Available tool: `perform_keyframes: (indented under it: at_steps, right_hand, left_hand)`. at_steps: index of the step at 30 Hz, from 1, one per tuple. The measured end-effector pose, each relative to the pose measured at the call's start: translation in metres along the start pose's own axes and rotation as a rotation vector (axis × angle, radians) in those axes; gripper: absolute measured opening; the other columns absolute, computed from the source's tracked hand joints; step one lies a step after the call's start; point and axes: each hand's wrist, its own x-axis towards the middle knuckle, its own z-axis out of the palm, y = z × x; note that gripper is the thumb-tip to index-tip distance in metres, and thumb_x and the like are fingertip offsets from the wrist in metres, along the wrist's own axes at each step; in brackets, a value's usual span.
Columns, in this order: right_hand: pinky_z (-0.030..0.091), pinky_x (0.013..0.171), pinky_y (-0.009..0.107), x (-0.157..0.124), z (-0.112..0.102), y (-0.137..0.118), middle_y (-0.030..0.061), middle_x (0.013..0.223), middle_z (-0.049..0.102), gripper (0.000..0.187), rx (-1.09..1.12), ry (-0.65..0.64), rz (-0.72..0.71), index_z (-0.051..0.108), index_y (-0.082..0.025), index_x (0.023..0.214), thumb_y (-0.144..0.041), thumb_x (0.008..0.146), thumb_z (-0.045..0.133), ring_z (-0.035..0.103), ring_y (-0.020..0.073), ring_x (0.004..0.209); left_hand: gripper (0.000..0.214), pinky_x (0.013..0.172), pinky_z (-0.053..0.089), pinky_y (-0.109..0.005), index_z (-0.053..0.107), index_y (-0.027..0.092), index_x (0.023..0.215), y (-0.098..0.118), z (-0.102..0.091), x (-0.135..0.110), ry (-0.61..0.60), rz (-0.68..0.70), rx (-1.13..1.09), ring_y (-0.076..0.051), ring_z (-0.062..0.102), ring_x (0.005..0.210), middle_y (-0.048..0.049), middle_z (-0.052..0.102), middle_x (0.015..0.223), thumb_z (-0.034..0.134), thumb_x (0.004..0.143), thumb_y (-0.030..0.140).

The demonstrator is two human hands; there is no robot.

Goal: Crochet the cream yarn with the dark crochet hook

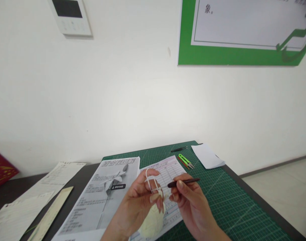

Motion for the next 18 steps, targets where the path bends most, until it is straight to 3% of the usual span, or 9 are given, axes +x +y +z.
perform_keyframes:
  at_steps: [7,18]
  right_hand:
    - [0.052,0.047,0.013,-0.0006,0.0008,-0.0014,0.0009,0.057,0.071,0.011,0.022,-0.010,0.015,0.071,-0.015,0.070,-0.018,0.064,0.080,0.062,0.0061,0.047]
    - [0.054,0.045,0.015,-0.0048,0.0052,0.0005,0.0054,0.058,0.074,0.013,-0.023,-0.104,0.102,0.072,-0.013,0.076,-0.020,0.067,0.078,0.065,0.0094,0.043]
  left_hand:
    - [0.036,0.053,0.040,-0.020,0.061,0.025,0.106,-0.0015,0.0000,0.0006,0.017,-0.015,-0.033,-0.011,0.055,0.059,0.0000,0.063,0.066,0.062,0.075,0.007]
    - [0.067,0.060,0.041,-0.017,0.054,0.035,0.122,-0.0001,0.0088,-0.0012,0.059,-0.082,-0.307,-0.007,0.058,0.057,0.0048,0.064,0.062,0.070,0.063,0.006]
